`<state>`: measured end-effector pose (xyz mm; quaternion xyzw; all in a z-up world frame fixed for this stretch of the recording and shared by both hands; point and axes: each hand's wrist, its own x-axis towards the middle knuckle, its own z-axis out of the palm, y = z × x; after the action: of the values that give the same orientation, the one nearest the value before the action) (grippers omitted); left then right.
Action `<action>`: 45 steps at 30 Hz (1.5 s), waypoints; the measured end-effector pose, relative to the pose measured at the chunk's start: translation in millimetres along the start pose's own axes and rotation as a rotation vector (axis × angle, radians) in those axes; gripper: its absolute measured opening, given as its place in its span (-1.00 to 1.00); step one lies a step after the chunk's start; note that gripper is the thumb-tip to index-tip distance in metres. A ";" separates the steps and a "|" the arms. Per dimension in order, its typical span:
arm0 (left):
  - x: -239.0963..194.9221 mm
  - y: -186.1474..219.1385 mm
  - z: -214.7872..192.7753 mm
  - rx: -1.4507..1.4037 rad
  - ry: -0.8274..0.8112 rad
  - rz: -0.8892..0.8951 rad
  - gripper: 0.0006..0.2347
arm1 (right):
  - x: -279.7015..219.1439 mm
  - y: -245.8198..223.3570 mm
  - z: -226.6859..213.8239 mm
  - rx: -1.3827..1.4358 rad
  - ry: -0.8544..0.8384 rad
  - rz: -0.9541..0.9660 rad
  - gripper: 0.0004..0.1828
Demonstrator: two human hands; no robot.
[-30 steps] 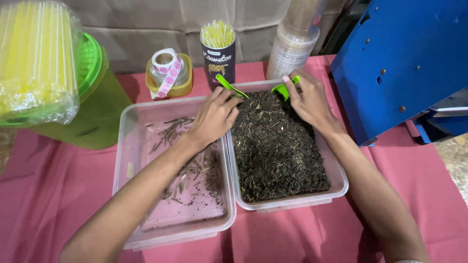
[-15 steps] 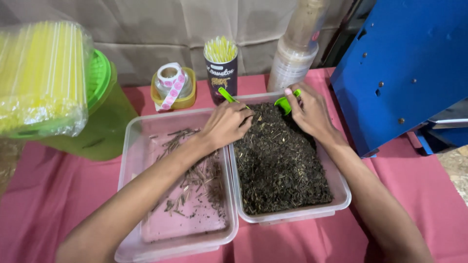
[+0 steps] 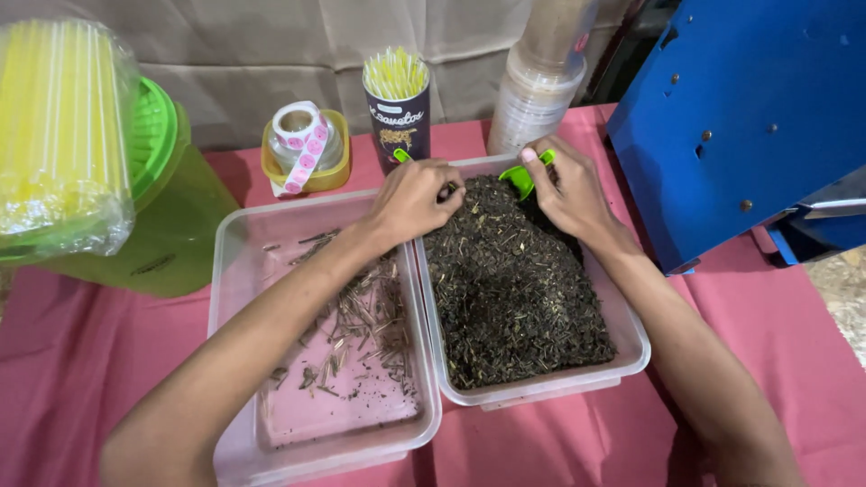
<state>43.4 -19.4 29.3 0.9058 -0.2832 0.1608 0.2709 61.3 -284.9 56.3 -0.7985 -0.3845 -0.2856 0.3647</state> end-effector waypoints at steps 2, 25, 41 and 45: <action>0.3 3.8 0.8 -0.073 0.021 -0.004 -0.92 | 0.9 -9.0 -3.6 0.014 0.029 0.006 -0.75; -14.1 2.1 12.1 -0.557 0.137 -0.107 -0.91 | 1.8 -13.3 -5.8 -0.018 0.344 -0.079 -0.68; -19.7 7.4 15.9 -0.270 0.157 -0.002 -0.96 | 59.6 -18.8 -8.5 0.176 -0.158 0.115 -0.68; -19.3 10.4 12.1 -0.252 0.154 0.006 -0.94 | 49.1 -16.1 6.8 0.108 -0.211 0.101 -0.76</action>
<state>23.6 -25.4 15.1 0.8488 -0.2824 0.1939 0.4027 75.8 -252.5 94.5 -0.8217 -0.3948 -0.1603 0.3784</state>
